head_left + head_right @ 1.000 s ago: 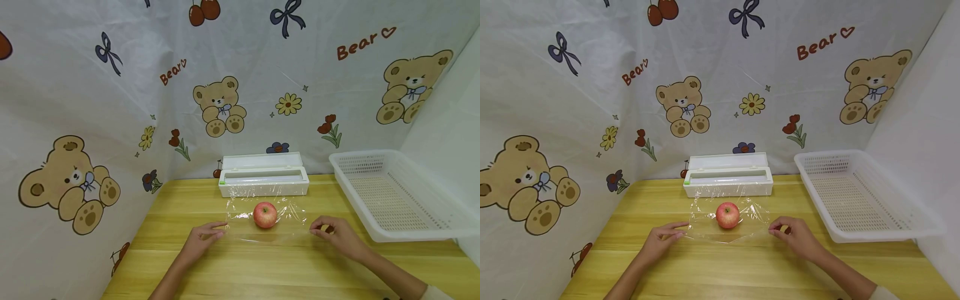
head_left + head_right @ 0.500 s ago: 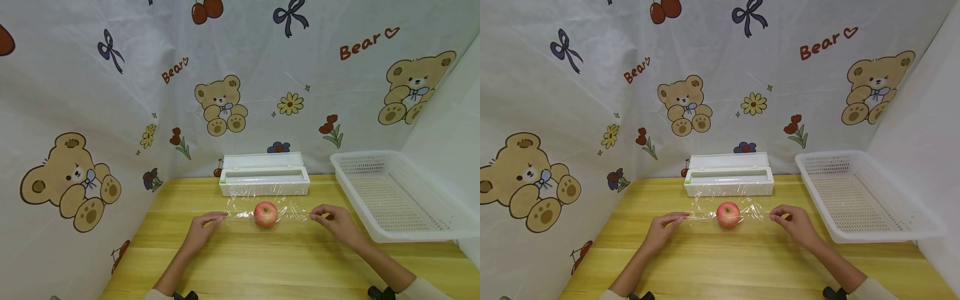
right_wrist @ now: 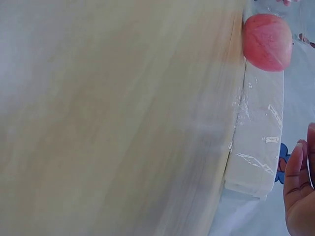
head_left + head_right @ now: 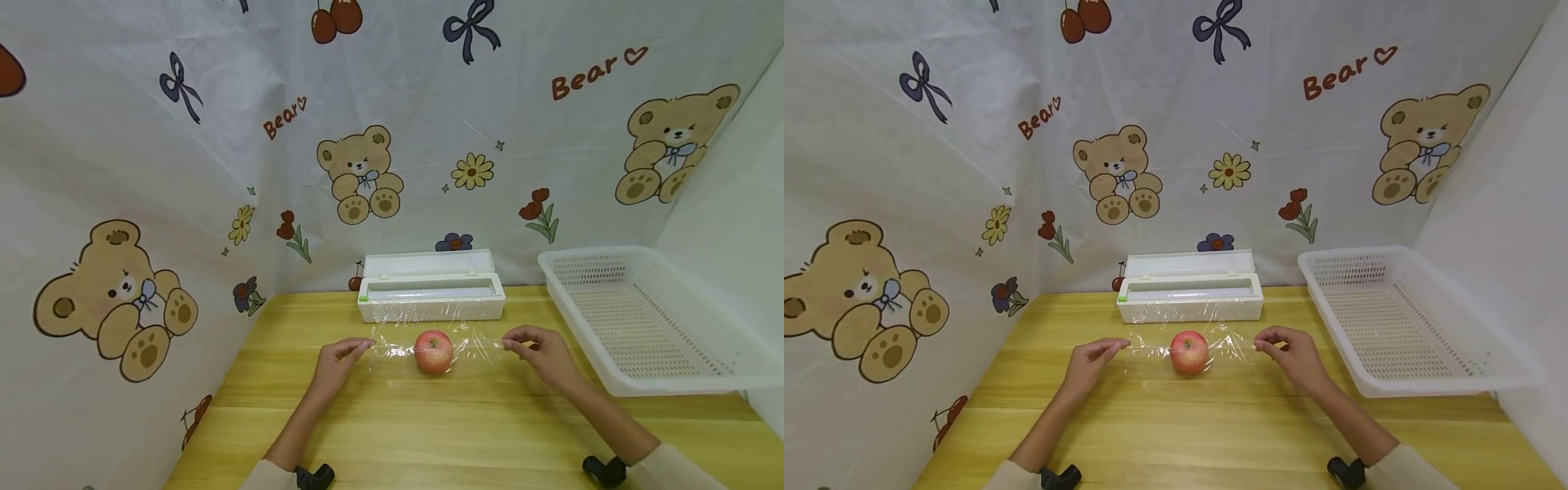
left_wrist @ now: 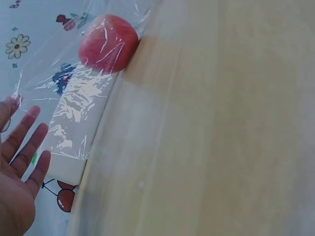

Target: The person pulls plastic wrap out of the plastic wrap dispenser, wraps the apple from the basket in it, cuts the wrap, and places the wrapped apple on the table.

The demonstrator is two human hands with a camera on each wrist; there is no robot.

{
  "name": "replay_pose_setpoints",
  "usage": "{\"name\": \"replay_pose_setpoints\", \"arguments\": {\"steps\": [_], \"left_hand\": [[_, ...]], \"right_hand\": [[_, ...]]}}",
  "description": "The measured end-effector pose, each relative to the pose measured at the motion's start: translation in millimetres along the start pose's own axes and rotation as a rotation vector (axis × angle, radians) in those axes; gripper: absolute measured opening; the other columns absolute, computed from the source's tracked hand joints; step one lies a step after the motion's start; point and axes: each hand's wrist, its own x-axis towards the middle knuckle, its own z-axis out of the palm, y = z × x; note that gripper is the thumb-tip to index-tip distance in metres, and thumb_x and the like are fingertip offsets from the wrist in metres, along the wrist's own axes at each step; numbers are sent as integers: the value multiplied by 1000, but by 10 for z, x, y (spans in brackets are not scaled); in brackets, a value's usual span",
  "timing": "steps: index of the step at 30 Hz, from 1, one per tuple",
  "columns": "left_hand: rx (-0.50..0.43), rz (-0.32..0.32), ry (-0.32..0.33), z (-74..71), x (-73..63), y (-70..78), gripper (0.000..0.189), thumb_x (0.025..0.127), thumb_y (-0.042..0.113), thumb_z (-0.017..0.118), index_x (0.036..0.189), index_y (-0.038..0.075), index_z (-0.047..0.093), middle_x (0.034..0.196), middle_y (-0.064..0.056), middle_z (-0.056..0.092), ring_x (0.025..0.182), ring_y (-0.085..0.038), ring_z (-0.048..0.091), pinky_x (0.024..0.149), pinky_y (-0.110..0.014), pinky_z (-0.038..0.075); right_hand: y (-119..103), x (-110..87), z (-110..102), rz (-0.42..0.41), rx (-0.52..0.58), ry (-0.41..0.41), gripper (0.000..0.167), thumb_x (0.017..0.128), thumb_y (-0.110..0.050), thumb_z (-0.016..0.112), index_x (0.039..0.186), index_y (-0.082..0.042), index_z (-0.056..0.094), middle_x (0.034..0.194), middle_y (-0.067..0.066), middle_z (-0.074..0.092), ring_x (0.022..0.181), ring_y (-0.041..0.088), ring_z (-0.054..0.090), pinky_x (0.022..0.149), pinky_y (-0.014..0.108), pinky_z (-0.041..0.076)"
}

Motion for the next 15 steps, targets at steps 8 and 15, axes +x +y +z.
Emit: {"name": "replay_pose_setpoints", "arguments": {"steps": [8, 15], "left_hand": [[-106, -2, 25, 40, 63, -78, 24, 99, 21, 67, 108, 1, 77, 108, -15, 76, 105, -29, 71, 97, -36, 55], [-72, -25, 63, 50, 90, -126, 28, 100, 30, 66, 106, 6, 79, 104, -8, 77, 98, -26, 73, 93, -51, 56]], "right_hand": [[26, 50, 58, 50, 22, 33, 9, 95, -3, 70, 99, 3, 74, 87, 16, 74, 76, 11, 67, 62, 33, 59], [225, 103, 98, 145, 30, 53, 15, 95, -14, 73, 100, 0, 75, 85, 12, 75, 79, 26, 70, 63, 31, 59]]}}
